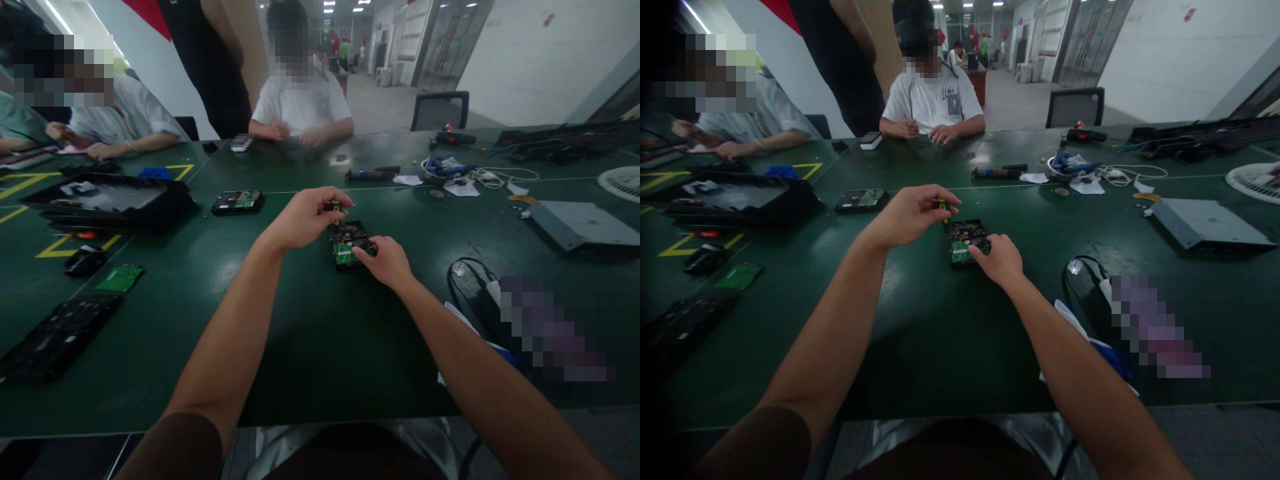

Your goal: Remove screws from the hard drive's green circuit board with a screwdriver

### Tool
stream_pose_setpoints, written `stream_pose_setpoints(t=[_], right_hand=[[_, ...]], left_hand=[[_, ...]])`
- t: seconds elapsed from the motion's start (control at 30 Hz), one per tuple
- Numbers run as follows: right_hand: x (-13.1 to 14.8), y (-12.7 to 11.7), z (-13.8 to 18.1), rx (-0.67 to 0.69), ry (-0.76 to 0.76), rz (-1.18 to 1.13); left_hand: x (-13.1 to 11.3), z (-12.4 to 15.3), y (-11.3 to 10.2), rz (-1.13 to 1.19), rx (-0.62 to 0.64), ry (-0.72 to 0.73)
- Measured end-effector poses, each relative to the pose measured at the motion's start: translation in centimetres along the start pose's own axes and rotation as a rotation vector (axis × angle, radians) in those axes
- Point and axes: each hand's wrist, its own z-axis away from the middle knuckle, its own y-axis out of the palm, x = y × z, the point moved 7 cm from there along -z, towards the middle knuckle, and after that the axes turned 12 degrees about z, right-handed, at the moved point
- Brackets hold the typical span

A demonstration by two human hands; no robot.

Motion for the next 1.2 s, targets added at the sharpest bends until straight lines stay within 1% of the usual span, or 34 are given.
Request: stream_pose_setpoints(t=[0.33,0.47,0.57,0.67,0.83,0.93,1.0,1.07,1.13,1.2], right_hand=[[0.0,0.1,0.1,-0.002,0.009,0.005],[0.2,-0.1,0.2,-0.012,0.014,0.01],[0.4,-0.1,0.1,-0.001,0.018,0.012],[0.4,0.0,0.0,0.011,0.024,0.021],[0.5,0.0,0.0,0.017,0.016,0.028],[0.6,-0.1,0.0,0.03,0.011,0.04],[0.6,0.0,0.0,0.039,0.008,0.044],[0.6,-0.1,0.0,0.037,0.012,0.045],[0.5,-0.1,0.0,0.036,0.016,0.046],[0.5,-0.1,0.1,0.041,0.022,0.047]], left_hand=[[-0.4,0.2,0.4,0.036,0.077,-0.032],[-0.9,0.4,0.2,0.015,0.081,-0.059],[-1.2,0.4,0.1,0.001,0.06,-0.057],[-0.7,0.1,0.5,0.057,0.016,-0.072],[0.8,-0.5,0.9,0.14,-0.129,-0.076],[0.9,-0.5,1.0,0.181,-0.131,-0.076],[0.9,-0.3,1.0,0.255,-0.106,-0.121],[1.2,-0.1,1.0,0.366,-0.105,-0.211],[1.7,0.1,1.0,0.488,-0.138,-0.315],[2.1,0.2,1.0,0.576,-0.19,-0.387]])
